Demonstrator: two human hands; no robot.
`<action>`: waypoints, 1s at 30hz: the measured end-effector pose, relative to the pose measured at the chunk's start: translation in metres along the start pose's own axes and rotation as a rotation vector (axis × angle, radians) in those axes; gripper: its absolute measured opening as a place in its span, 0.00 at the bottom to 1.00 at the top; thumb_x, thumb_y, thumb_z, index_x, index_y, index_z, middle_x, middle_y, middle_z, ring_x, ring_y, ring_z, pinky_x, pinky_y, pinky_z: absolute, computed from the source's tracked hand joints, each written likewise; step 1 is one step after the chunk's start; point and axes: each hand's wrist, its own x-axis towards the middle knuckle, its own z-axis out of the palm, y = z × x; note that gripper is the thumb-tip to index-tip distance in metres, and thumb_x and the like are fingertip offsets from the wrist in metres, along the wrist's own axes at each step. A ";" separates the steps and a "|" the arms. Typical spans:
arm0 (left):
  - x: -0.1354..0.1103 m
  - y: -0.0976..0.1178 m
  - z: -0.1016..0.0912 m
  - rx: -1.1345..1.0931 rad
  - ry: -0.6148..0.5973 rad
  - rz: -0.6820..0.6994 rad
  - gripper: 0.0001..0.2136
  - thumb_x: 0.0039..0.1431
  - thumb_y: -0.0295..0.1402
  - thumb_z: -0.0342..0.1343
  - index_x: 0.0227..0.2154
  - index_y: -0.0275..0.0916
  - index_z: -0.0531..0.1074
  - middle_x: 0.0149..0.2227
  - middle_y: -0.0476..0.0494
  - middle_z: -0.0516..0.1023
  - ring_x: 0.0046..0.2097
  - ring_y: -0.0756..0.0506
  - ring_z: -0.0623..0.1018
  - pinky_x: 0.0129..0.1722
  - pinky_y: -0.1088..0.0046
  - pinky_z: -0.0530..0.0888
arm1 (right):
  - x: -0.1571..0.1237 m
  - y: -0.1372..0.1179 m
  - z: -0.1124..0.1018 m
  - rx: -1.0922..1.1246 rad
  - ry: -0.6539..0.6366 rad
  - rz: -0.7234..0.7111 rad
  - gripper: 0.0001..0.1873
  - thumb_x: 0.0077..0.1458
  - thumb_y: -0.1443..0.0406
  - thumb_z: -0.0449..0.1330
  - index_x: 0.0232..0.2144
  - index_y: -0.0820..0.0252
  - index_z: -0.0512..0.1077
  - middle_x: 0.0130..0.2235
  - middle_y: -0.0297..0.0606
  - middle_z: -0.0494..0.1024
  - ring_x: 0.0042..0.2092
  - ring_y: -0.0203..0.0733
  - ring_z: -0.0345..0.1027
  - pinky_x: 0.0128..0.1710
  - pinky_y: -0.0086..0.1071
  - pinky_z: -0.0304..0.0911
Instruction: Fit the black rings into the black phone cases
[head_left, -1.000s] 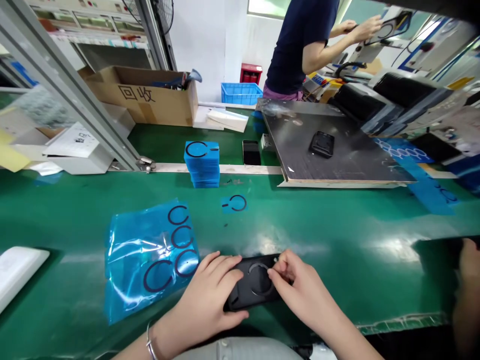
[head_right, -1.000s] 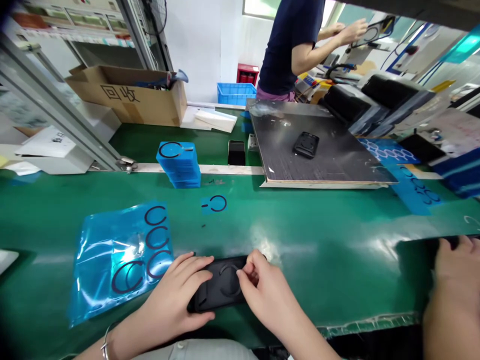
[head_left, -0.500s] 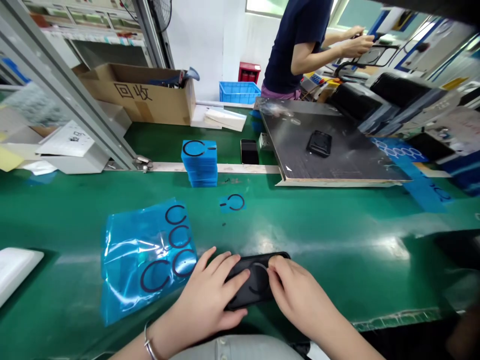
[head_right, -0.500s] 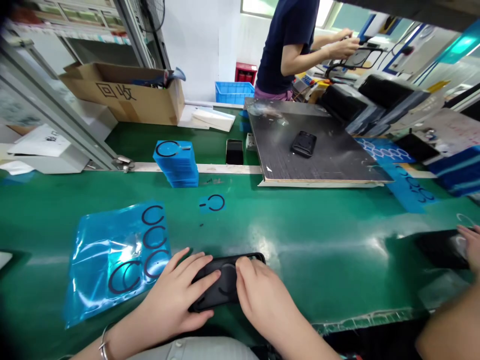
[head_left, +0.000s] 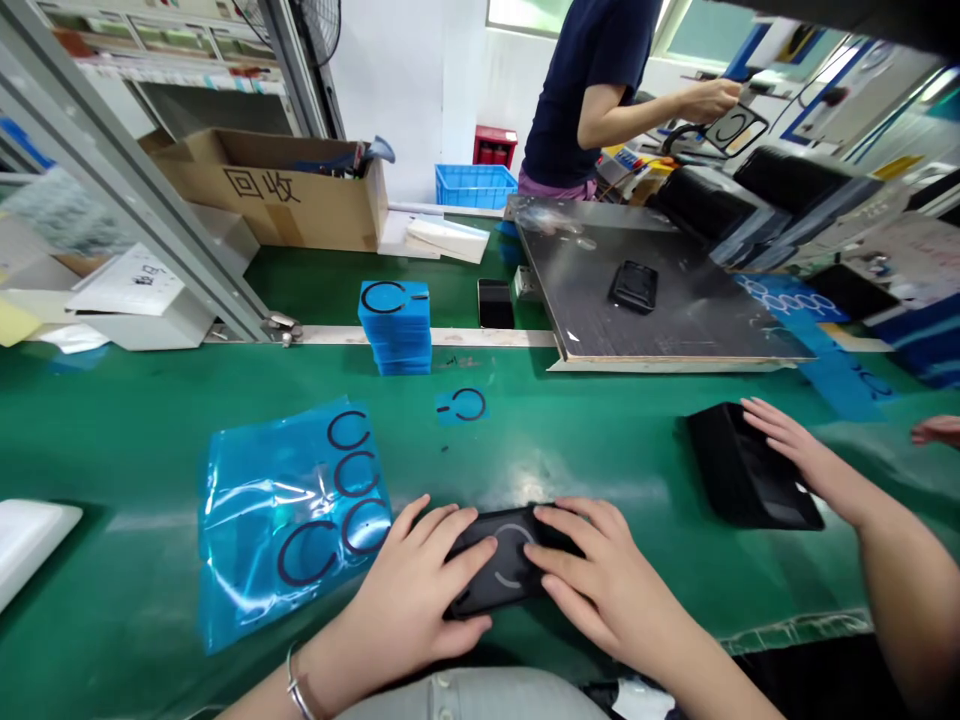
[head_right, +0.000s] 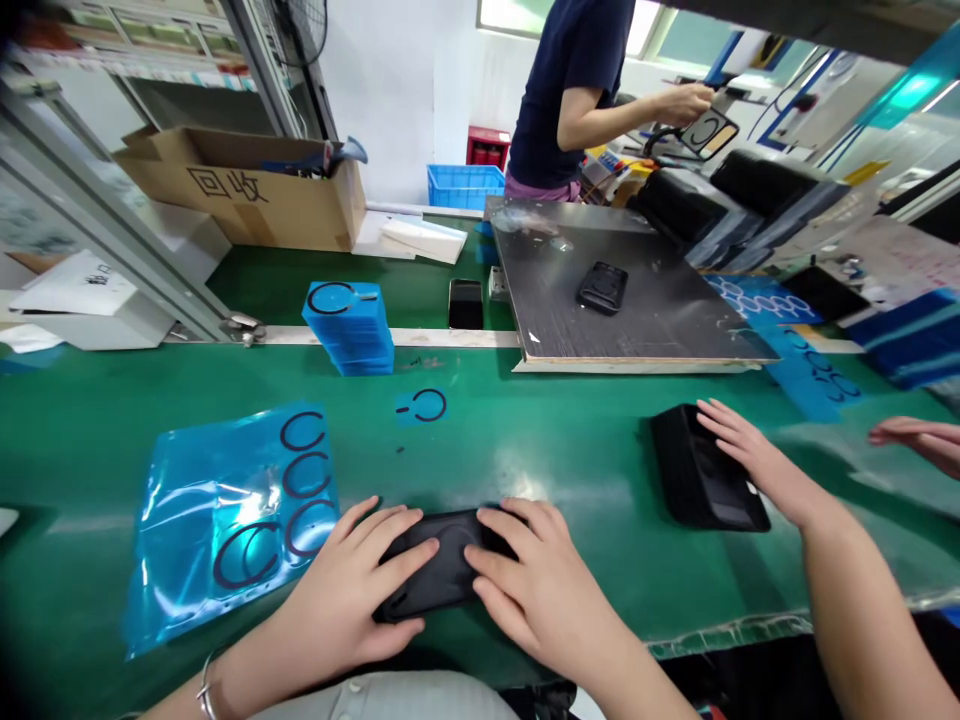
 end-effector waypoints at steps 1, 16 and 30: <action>0.000 0.000 0.000 -0.006 0.001 -0.002 0.26 0.54 0.46 0.63 0.55 0.44 0.72 0.56 0.35 0.74 0.53 0.33 0.75 0.57 0.42 0.65 | -0.001 0.000 -0.001 0.028 -0.015 -0.042 0.14 0.61 0.64 0.58 0.48 0.50 0.77 0.55 0.43 0.75 0.58 0.56 0.61 0.53 0.55 0.63; -0.002 -0.002 0.001 -0.025 -0.042 0.004 0.30 0.51 0.38 0.66 0.58 0.43 0.69 0.59 0.32 0.71 0.57 0.31 0.72 0.57 0.40 0.66 | 0.001 -0.005 0.002 0.136 -0.008 -0.069 0.13 0.61 0.63 0.58 0.47 0.44 0.77 0.55 0.37 0.75 0.61 0.56 0.59 0.58 0.59 0.59; -0.077 -0.080 -0.062 0.274 0.496 -0.675 0.26 0.65 0.44 0.51 0.64 0.58 0.53 0.64 0.47 0.64 0.61 0.29 0.69 0.59 0.42 0.67 | 0.124 0.194 -0.044 -0.036 0.495 0.496 0.19 0.58 0.61 0.51 0.44 0.62 0.77 0.45 0.48 0.80 0.42 0.48 0.73 0.43 0.42 0.69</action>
